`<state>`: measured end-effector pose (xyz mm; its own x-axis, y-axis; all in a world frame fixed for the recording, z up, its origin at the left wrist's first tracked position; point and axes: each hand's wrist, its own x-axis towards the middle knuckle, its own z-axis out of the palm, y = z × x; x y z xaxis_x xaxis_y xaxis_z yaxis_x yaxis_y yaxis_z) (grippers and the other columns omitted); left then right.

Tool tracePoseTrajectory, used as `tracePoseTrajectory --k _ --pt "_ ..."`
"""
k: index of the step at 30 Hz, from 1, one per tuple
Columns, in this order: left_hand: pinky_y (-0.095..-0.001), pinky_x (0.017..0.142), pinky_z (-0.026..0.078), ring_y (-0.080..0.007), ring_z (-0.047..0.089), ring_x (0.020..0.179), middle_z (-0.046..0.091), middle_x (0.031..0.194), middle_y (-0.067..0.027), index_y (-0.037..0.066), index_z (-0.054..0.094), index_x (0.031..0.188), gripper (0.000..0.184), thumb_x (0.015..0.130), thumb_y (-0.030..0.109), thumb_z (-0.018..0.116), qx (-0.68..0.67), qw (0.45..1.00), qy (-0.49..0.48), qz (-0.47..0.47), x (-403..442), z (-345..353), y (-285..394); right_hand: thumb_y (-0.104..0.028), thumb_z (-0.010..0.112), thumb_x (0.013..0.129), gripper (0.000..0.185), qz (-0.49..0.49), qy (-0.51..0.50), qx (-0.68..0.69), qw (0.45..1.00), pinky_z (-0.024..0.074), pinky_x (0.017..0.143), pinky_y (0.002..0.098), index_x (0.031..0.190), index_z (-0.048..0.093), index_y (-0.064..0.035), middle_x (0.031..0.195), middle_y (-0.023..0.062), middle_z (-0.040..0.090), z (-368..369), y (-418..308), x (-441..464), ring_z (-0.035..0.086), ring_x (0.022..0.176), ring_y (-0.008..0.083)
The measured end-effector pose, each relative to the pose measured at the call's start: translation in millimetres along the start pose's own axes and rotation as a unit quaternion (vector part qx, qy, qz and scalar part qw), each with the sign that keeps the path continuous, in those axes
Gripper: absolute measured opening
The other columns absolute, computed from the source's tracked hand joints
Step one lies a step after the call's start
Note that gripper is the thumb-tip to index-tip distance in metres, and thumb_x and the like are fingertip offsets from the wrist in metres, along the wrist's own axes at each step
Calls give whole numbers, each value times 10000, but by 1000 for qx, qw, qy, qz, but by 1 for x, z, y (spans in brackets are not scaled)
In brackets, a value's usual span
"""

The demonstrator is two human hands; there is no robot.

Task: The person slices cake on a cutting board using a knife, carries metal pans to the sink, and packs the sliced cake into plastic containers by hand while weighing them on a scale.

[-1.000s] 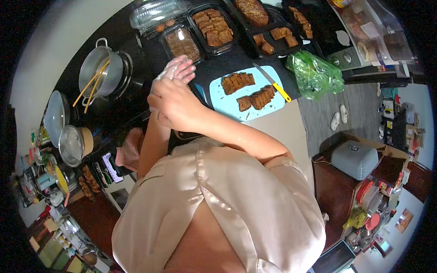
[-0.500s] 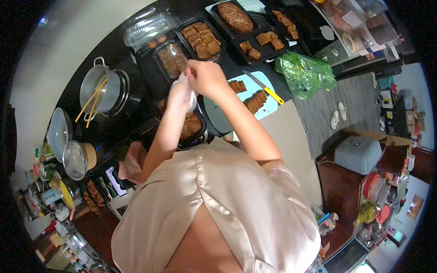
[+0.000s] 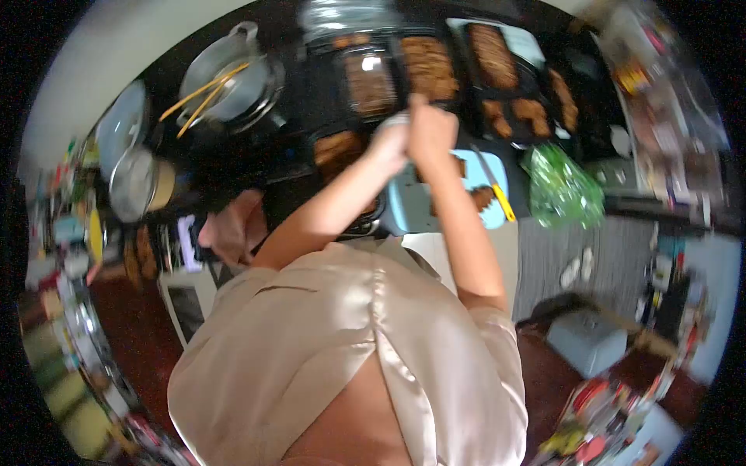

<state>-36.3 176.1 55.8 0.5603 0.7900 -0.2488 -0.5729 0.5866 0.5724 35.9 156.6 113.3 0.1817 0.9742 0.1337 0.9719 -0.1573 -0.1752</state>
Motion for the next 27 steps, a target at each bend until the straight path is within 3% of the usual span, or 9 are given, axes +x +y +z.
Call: tracePoseTrajectory --k 3,8,9,13,17,19,23,25,27 --pt "-307 782 447 -159 552 892 593 979 -63 80 565 1035 189 858 139 529 166 982 33 83 6 5 -8 -134 464 841 156 -3 50 19 999 493 615 468 862 589 -41 720 214 637 6 8 3 646 687 364" --pt "-292 902 402 -187 509 1066 526 1231 -115 40 480 1255 413 850 118 455 260 949 94 149 20 -4 -6 -177 581 764 112 48 61 91 993 476 613 454 838 576 -93 742 191 635 1 2 -5 617 706 387" --pt "-293 914 396 -193 506 1078 516 1252 -122 36 477 1261 421 850 120 452 246 951 101 155 17 -3 -1 -183 605 744 146 49 33 167 984 473 631 451 851 566 -91 771 177 639 -3 -3 -10 616 749 386" --pt "-329 918 402 -246 509 1110 508 1275 -131 32 504 1237 422 839 175 485 382 913 107 100 5 6 11 -203 578 770 182 24 -10 57 998 478 660 439 918 592 -98 816 184 651 2 -3 -6 625 809 369" --pt "-340 900 407 -248 515 1118 537 1229 -140 64 517 1223 388 867 203 451 363 926 91 52 -1 8 4 -228 553 794 224 -6 -10 -13 1000 483 652 438 973 616 -108 827 192 657 13 2 0 637 826 351" --pt "-356 897 410 -241 516 1121 530 1242 -148 53 495 1240 398 882 217 441 297 935 161 109 -3 11 -1 -232 559 792 216 -4 -10 2 1000 483 642 442 959 622 -111 817 190 657 19 8 5 638 810 353" --pt "-352 961 370 -237 482 1176 512 1271 -154 45 454 1277 414 917 249 430 378 916 125 45 -25 28 -13 -251 578 785 203 29 33 -14 999 488 628 453 913 638 -105 789 197 654 17 28 18 641 759 362" --pt "-356 1017 317 -233 439 1219 494 1297 -149 37 432 1297 440 944 300 426 266 938 98 200 -21 22 -58 -261 603 764 228 72 25 -37 996 505 681 461 906 621 -84 810 215 648 12 55 23 637 795 377" --pt "-349 1022 308 -237 424 1217 498 1292 -129 49 425 1310 464 950 342 435 375 920 83 72 -16 3 -35 -240 603 755 240 98 0 -69 993 508 704 456 929 609 -75 850 214 650 3 51 21 632 824 385"
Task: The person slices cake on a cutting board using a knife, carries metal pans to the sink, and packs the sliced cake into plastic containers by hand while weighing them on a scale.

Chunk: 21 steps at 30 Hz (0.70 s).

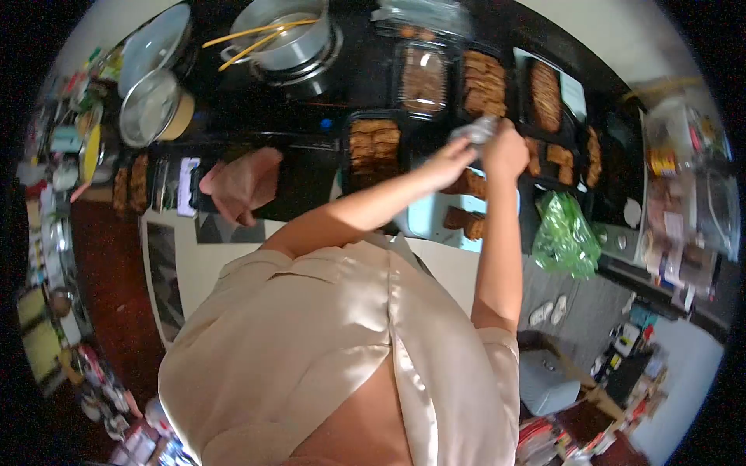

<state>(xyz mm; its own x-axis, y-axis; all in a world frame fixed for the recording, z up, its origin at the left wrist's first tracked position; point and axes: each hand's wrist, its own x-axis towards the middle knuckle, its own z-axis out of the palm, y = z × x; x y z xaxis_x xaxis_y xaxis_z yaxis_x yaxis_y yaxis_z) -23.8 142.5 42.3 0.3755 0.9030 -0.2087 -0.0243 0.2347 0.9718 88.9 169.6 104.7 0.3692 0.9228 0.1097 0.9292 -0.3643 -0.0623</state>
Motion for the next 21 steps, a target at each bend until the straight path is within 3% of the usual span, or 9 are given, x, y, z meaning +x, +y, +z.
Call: tracePoseTrajectory --k 4,5,7,8,11,12,14,16,21 --pt "-307 924 379 -151 472 1139 539 1236 -73 71 497 1257 451 919 370 500 -90 979 -134 -122 23 -31 28 -176 568 768 187 -5 -13 70 997 505 720 454 916 594 -64 836 203 650 -1 -3 -14 632 827 384" --pt "-315 836 432 -124 522 1068 584 1165 -56 85 558 1185 409 902 379 524 41 963 -180 -197 43 -41 24 -180 573 763 189 19 -13 58 998 507 722 449 914 598 -69 828 192 650 11 7 -7 632 820 386" --pt "-343 661 493 -189 644 776 680 897 -73 103 676 961 341 856 410 570 183 971 -141 -59 66 -71 26 -215 666 715 347 94 -68 65 991 500 773 438 1027 591 -84 972 197 622 30 24 11 615 879 388" --pt "-362 652 502 -243 655 713 680 833 -114 84 687 856 297 840 358 575 332 939 -3 89 59 -88 55 -215 666 715 347 102 -62 66 991 500 773 438 1027 591 -84 972 197 622 28 26 10 615 879 388" --pt "-427 788 477 -327 577 912 625 949 -150 75 650 903 196 808 220 558 490 793 190 307 95 -141 115 -246 799 604 733 37 -124 163 978 457 866 435 1246 472 -109 1193 199 487 4 16 -6 551 1036 376" --pt "-436 835 456 -335 529 999 592 1035 -158 78 633 968 218 817 211 552 511 767 188 341 116 -156 127 -253 777 638 686 6 -119 169 978 464 858 428 1240 479 -115 1154 184 511 8 15 -11 553 1022 380" --pt "-422 829 468 -325 559 984 615 1013 -156 87 622 1065 290 815 227 573 619 675 137 377 165 -183 134 -257 758 668 625 -6 -92 201 975 464 851 423 1217 499 -108 1154 181 511 14 6 -24 552 1015 381" --pt "-422 806 480 -322 600 926 643 989 -151 115 636 1087 302 816 237 584 706 672 3 223 198 -194 143 -252 734 700 545 2 -56 256 965 464 843 423 1180 527 -95 1129 184 522 11 -2 -41 548 1014 386" --pt "-419 761 484 -317 621 859 659 921 -137 130 679 1007 243 818 257 593 694 679 -106 214 245 -211 148 -210 704 753 438 18 6 351 936 488 709 343 1139 563 -58 1048 147 558 -4 13 -79 595 823 280"
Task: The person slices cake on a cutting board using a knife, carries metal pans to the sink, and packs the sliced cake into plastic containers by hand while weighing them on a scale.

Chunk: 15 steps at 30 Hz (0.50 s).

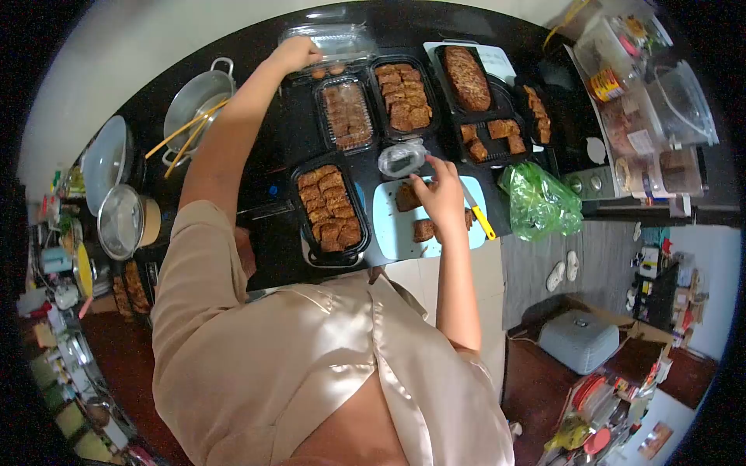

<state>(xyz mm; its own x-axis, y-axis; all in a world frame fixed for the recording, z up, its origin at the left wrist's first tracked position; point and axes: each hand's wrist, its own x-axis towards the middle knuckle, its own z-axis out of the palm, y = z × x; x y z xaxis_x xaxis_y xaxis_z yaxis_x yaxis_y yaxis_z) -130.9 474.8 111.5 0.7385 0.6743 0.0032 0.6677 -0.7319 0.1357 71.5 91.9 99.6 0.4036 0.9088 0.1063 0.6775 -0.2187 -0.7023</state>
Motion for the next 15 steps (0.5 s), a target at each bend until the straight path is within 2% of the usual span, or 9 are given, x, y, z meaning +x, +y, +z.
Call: tracePoseTrajectory --k 5,6,7,9,10,12,13,15 --pt "-402 733 484 -310 621 843 659 888 -132 108 693 949 213 825 242 584 -31 998 28 54 4 -13 3 -167 708 765 379 67 20 67 995 496 624 293 1100 593 -34 1027 122 584 -17 17 -27 620 792 193" --pt "-428 748 481 -324 618 841 653 907 -161 98 662 1030 252 821 201 566 -40 998 13 54 7 -12 1 -155 714 762 368 70 20 64 995 496 607 279 1086 603 -21 1026 117 591 -19 19 -30 624 785 173" --pt "-428 748 481 -324 618 841 653 907 -161 98 662 1030 252 821 201 566 -40 998 12 56 9 -7 2 -155 714 762 368 72 22 63 995 496 607 279 1086 603 -21 1026 117 591 -19 20 -33 624 785 173" --pt "-445 757 483 -344 610 857 634 939 -195 75 616 1066 269 819 145 533 53 994 74 60 10 -2 4 -172 707 770 352 96 15 80 992 490 621 279 1074 615 -22 1012 117 602 -18 21 -36 624 798 181" --pt "-445 757 483 -344 610 857 634 939 -195 75 616 1066 269 819 145 533 54 994 74 61 9 0 6 -172 707 770 352 96 16 82 992 490 621 279 1074 615 -22 1012 117 602 -17 21 -37 624 798 181" --pt "-454 767 483 -356 599 872 610 939 -212 61 583 1034 232 824 120 504 104 977 122 138 9 3 8 -197 700 777 344 94 5 64 993 484 642 283 1063 623 -23 1000 117 610 -14 24 -39 626 817 186" --pt "-454 767 483 -356 599 872 610 939 -212 61 583 1034 232 824 120 504 104 977 121 139 9 4 8 -197 700 777 344 96 6 65 993 484 642 283 1063 623 -23 1000 117 610 -12 24 -40 626 817 186" --pt "-441 754 482 -358 589 883 601 916 -188 54 583 949 160 842 139 498 72 964 234 101 11 3 8 -218 698 780 349 87 -1 67 994 479 659 288 1061 626 -24 994 115 614 -6 25 -40 621 835 192"
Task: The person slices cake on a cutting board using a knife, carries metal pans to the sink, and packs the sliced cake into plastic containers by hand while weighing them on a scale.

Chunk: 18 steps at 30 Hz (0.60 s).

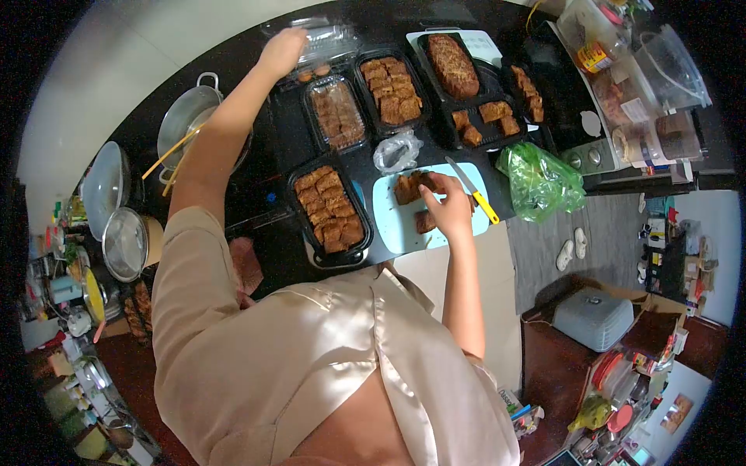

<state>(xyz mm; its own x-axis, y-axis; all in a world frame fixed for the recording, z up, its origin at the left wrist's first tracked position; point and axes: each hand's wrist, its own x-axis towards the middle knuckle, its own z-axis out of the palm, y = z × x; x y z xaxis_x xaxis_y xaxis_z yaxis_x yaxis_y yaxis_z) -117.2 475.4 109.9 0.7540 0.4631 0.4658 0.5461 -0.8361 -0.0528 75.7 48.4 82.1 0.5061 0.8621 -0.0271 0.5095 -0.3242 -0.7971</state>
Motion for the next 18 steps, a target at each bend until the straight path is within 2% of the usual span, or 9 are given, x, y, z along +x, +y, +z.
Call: tracePoseTrajectory --k 3,6,7,8,9,10,11,14,18 --pt "-440 739 470 -366 577 879 599 916 -182 70 589 969 178 869 182 494 -44 997 35 -46 3 -37 14 -218 698 785 345 -6 -3 17 1000 481 678 287 1055 622 -17 984 116 614 7 -4 2 616 823 189" --pt "-337 625 502 -226 649 711 660 775 -133 37 643 958 214 892 216 546 -59 982 114 -137 3 -88 44 -209 699 808 362 -21 18 87 996 473 725 274 1089 595 -5 950 98 616 14 -17 6 597 833 148" --pt "-310 557 476 -191 626 628 650 732 -119 12 641 882 189 876 186 570 -323 895 74 -299 -6 -150 91 -190 704 802 381 -6 36 157 987 473 747 277 1111 584 -2 974 99 611 16 -34 6 586 859 155" --pt "-295 527 482 -197 617 591 663 771 -108 30 638 919 179 870 196 594 -407 872 143 -230 -18 -129 83 -180 708 797 418 -61 82 106 989 465 778 278 1145 563 0 1010 101 601 18 -44 10 571 893 160" --pt "-285 532 504 -220 603 543 664 751 -72 97 628 1033 195 891 223 583 -619 741 84 -247 -37 -126 87 -186 720 785 482 -84 105 140 981 449 818 289 1187 532 1 1065 121 578 21 -58 11 550 969 183" --pt "-345 739 530 -208 636 805 636 882 -92 25 595 986 194 912 188 520 -646 735 65 -197 -63 -123 104 -213 747 755 608 -120 119 143 975 428 869 319 1253 472 0 1140 141 538 22 -75 10 523 1034 207" --pt "-306 745 543 -142 626 791 627 873 -56 -1 587 983 184 913 161 539 -719 646 32 -254 -83 -149 145 -238 772 719 729 -154 124 133 971 411 903 347 1308 408 -8 1202 158 492 25 -89 9 494 1089 237" --pt "-297 734 537 -149 627 799 630 873 -66 -3 577 1074 257 894 182 579 -813 460 -29 -356 -152 -141 214 -304 826 629 926 -174 76 144 971 382 955 381 1360 332 -23 1259 192 434 37 -126 -8 451 1157 302" --pt "-353 860 497 -171 606 914 608 958 -61 12 538 1152 293 917 185 542 -869 240 -44 -431 -228 -123 249 -301 826 585 927 -160 0 40 986 355 992 432 1344 368 -31 1286 259 383 62 -113 -32 414 1194 391"
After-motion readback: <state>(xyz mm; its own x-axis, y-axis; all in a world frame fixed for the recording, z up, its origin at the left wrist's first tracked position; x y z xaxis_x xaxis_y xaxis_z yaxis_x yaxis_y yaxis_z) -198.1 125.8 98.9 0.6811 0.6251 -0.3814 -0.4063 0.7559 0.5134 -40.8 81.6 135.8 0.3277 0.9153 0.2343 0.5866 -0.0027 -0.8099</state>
